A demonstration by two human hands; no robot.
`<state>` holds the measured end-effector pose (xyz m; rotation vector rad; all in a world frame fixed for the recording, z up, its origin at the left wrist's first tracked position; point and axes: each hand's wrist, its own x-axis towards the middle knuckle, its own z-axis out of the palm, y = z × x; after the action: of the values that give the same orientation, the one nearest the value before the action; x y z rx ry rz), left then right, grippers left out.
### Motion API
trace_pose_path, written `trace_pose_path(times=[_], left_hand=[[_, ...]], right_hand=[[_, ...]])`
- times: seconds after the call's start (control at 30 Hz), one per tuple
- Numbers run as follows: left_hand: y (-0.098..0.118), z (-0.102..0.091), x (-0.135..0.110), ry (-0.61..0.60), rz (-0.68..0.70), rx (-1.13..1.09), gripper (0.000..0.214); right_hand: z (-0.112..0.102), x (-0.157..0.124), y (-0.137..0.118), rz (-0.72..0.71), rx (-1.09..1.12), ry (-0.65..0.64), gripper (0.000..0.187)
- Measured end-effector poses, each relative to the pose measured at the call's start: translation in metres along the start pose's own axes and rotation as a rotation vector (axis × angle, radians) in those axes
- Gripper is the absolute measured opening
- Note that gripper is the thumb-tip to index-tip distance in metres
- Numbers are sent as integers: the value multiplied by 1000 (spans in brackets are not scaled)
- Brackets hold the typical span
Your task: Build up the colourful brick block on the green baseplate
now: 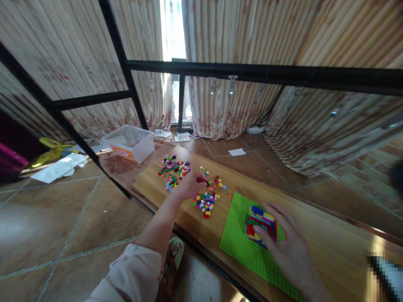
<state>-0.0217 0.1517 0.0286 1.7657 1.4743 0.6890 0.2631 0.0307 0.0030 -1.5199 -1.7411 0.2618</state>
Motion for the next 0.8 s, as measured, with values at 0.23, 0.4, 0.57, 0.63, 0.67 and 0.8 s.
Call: trace_pose_path(times=[0.23, 0.4, 0.57, 0.63, 0.67, 0.8], left_hand=[[42, 55, -21, -330, -48, -805, 30], [63, 83, -33, -471, -88, -940, 36], [70, 93, -32, -488, -140, -972, 38], [71, 95, -32, -482, -128, -956, 38], [71, 96, -31, -476, -114, -945, 38], [72, 98, -31, -445, -38, -932, 36]], right_hand=[[5, 4, -22, 63, 181, 85, 36], [8, 8, -27, 15, 175, 101, 29], [5, 7, -23, 31, 194, 116, 20], [4, 6, -21, 31, 200, 121, 20], [4, 6, -21, 28, 205, 119, 20], [3, 5, -22, 62, 240, 92, 23]])
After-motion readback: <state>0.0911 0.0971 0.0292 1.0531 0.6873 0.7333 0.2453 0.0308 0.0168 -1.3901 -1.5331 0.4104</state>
